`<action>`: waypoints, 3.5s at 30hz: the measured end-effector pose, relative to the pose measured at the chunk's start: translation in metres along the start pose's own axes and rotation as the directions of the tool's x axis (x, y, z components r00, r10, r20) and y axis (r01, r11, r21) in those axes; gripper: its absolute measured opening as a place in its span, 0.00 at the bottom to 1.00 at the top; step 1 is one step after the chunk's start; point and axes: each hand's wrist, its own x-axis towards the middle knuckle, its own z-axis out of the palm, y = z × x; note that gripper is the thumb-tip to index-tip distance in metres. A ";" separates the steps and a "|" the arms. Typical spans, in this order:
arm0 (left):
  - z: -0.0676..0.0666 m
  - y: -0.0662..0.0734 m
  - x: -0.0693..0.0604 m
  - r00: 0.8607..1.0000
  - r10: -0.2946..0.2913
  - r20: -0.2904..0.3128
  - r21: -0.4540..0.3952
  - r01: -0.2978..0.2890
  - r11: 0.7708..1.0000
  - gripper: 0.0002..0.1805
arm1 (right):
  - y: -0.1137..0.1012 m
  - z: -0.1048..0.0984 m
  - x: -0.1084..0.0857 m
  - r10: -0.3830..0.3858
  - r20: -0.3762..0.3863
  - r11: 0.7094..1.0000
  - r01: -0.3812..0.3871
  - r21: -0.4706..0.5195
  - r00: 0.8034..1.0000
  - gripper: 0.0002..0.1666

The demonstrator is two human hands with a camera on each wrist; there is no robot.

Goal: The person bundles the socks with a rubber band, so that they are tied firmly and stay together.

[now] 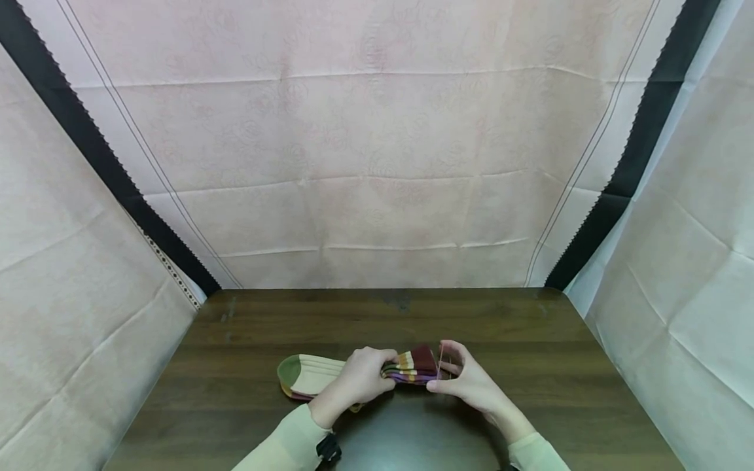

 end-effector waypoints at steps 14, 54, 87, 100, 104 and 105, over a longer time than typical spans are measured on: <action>0.000 -0.005 -0.004 0.999 0.042 0.033 -0.053 -0.041 0.998 0.17 | -0.008 0.040 0.026 -0.133 0.118 0.947 0.161 -0.277 0.984 0.64; -0.018 -0.028 0.007 0.917 -0.337 -0.213 -0.679 0.110 0.726 0.10 | -0.008 0.048 0.050 0.041 -0.010 0.981 -0.042 -0.191 0.999 0.71; -0.009 -0.048 0.029 0.788 -0.548 -0.279 -0.677 0.243 0.694 0.08 | -0.026 0.072 0.005 -0.321 0.392 0.825 0.051 0.563 0.862 0.36; -0.004 -0.048 0.026 0.781 -0.545 -0.306 -0.690 0.212 0.692 0.09 | -0.017 0.081 0.026 0.040 0.220 0.351 -0.219 0.910 0.975 0.54; 0.000 -0.042 0.022 0.826 -0.471 -0.311 -0.656 0.172 0.735 0.10 | -0.014 0.066 0.029 0.235 0.166 0.270 -0.228 0.935 0.958 0.36; 0.001 -0.040 0.021 0.833 -0.459 -0.310 -0.651 0.166 0.741 0.10 | -0.013 0.064 0.029 0.259 0.151 0.258 -0.219 0.941 0.954 0.34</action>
